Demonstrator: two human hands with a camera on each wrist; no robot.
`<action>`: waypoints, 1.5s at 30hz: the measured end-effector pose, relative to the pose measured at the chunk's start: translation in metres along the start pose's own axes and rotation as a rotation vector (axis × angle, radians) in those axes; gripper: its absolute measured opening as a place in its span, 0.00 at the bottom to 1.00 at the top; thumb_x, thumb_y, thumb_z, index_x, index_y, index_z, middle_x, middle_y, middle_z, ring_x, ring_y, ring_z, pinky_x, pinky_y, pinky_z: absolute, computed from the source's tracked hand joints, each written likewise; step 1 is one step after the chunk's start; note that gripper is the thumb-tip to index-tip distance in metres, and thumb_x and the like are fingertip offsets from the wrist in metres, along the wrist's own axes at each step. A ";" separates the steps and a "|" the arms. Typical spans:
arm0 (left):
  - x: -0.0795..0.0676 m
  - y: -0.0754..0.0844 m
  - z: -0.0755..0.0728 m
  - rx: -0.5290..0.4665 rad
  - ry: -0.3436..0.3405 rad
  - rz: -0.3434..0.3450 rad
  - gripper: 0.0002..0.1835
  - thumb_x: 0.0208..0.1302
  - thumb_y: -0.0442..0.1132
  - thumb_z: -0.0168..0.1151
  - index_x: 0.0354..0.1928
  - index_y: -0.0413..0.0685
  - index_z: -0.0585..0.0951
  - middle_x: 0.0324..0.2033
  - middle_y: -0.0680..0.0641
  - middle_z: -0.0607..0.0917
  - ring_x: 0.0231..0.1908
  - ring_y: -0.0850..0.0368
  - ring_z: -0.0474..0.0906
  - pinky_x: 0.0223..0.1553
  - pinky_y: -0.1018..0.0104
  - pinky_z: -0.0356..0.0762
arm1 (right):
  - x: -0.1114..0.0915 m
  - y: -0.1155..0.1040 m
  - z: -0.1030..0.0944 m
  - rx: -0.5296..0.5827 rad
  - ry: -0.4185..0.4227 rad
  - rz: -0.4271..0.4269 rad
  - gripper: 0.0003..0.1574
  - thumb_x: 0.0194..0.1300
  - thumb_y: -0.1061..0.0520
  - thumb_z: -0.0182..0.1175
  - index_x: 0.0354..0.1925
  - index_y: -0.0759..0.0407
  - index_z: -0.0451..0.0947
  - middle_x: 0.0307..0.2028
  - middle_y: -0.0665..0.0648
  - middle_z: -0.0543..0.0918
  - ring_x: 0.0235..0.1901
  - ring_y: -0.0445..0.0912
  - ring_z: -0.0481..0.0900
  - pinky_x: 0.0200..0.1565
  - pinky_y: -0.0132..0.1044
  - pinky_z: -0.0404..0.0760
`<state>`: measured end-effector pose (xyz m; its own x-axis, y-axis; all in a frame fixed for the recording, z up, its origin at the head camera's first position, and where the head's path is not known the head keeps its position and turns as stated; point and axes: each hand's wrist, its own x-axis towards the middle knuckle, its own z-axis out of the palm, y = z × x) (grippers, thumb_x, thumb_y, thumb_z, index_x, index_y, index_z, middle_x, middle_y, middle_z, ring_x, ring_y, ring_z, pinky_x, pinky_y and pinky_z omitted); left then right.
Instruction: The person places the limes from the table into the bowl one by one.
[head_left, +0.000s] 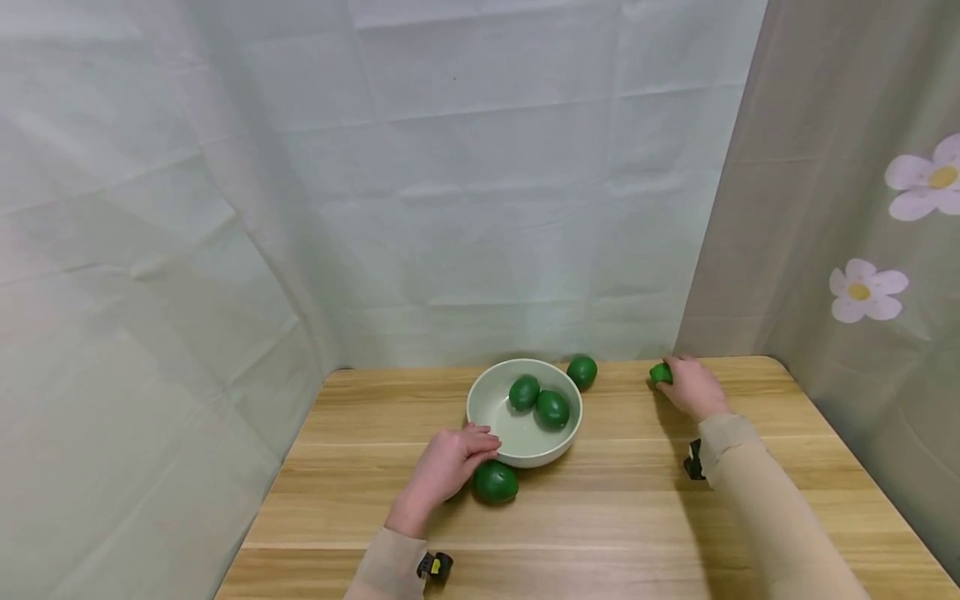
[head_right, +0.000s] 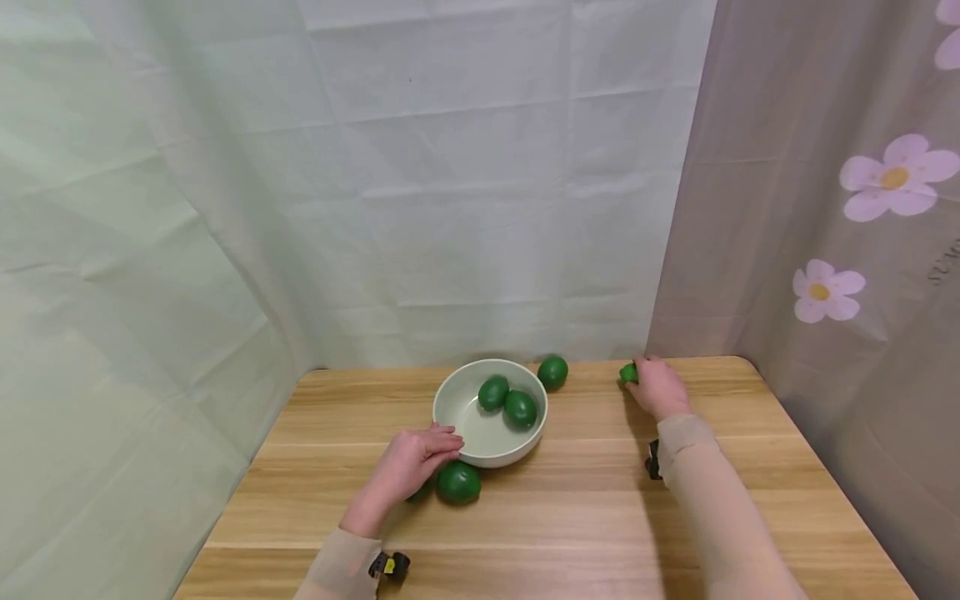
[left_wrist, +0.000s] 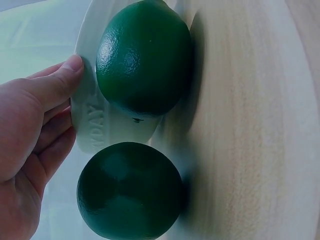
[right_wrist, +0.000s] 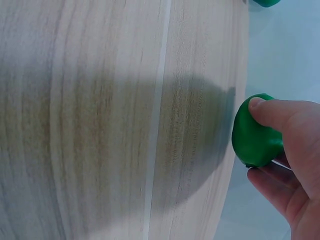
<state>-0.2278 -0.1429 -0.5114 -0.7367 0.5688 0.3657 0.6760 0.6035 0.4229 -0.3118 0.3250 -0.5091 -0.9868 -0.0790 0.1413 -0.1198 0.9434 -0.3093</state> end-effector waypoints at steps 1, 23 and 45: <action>0.000 0.000 0.000 0.000 0.000 -0.002 0.11 0.70 0.38 0.73 0.51 0.45 0.93 0.50 0.49 0.92 0.59 0.50 0.87 0.65 0.50 0.81 | 0.000 0.000 0.000 0.001 0.003 -0.003 0.33 0.72 0.58 0.70 0.66 0.77 0.74 0.51 0.80 0.80 0.46 0.71 0.84 0.46 0.67 0.85; 0.001 -0.001 -0.001 0.002 0.004 0.016 0.10 0.70 0.37 0.73 0.50 0.44 0.93 0.49 0.50 0.93 0.59 0.50 0.87 0.65 0.50 0.81 | -0.006 -0.022 -0.012 0.068 0.020 -0.042 0.35 0.74 0.53 0.69 0.70 0.70 0.73 0.54 0.78 0.82 0.47 0.67 0.84 0.44 0.64 0.86; -0.001 0.000 0.000 0.007 0.019 0.016 0.10 0.69 0.38 0.74 0.50 0.45 0.93 0.49 0.50 0.93 0.59 0.49 0.87 0.65 0.49 0.81 | -0.014 -0.046 -0.004 0.120 0.042 -0.086 0.35 0.73 0.54 0.69 0.71 0.68 0.74 0.62 0.79 0.79 0.55 0.72 0.82 0.53 0.69 0.84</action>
<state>-0.2275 -0.1430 -0.5119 -0.7261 0.5674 0.3884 0.6876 0.5985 0.4111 -0.2918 0.2838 -0.4927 -0.9672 -0.1417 0.2107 -0.2182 0.8883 -0.4042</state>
